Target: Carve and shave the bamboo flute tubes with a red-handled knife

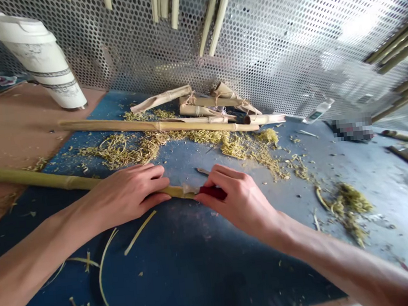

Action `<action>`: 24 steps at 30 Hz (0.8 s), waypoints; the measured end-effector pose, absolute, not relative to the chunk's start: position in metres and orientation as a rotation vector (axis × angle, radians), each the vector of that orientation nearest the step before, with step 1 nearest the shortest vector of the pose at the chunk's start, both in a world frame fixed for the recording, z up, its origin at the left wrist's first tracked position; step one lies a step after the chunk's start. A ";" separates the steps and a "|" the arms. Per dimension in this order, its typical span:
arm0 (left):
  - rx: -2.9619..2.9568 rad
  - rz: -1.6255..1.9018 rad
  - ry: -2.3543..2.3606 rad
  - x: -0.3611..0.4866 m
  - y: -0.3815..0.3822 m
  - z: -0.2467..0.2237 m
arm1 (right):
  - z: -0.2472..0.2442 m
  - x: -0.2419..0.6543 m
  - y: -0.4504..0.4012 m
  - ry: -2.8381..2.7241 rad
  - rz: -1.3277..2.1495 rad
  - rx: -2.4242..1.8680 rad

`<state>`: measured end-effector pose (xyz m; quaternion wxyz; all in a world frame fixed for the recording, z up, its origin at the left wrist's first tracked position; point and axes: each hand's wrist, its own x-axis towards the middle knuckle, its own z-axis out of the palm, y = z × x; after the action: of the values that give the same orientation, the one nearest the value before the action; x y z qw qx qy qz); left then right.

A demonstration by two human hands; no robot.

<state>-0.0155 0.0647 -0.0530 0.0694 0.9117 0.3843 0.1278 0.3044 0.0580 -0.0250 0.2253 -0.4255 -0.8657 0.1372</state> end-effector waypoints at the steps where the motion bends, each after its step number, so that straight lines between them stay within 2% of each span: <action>1: 2.742 0.385 1.159 -0.015 0.064 -0.053 | -0.024 0.304 0.059 -2.407 0.363 -1.161; 11: 2.800 0.379 1.112 -0.020 0.066 -0.051 | -0.018 0.296 0.060 -2.414 0.313 -1.124; 19: 2.964 0.487 1.018 -0.033 0.073 -0.060 | -0.005 0.393 0.076 -1.905 0.460 -1.398; 24: 2.945 0.444 1.083 -0.037 0.072 -0.067 | -0.017 0.406 0.075 -2.013 0.585 -1.362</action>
<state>-0.0366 0.0721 -0.0666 -0.0135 0.9292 0.3417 0.1400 0.4058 0.0749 -0.0175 0.3154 -0.5169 -0.7642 0.2222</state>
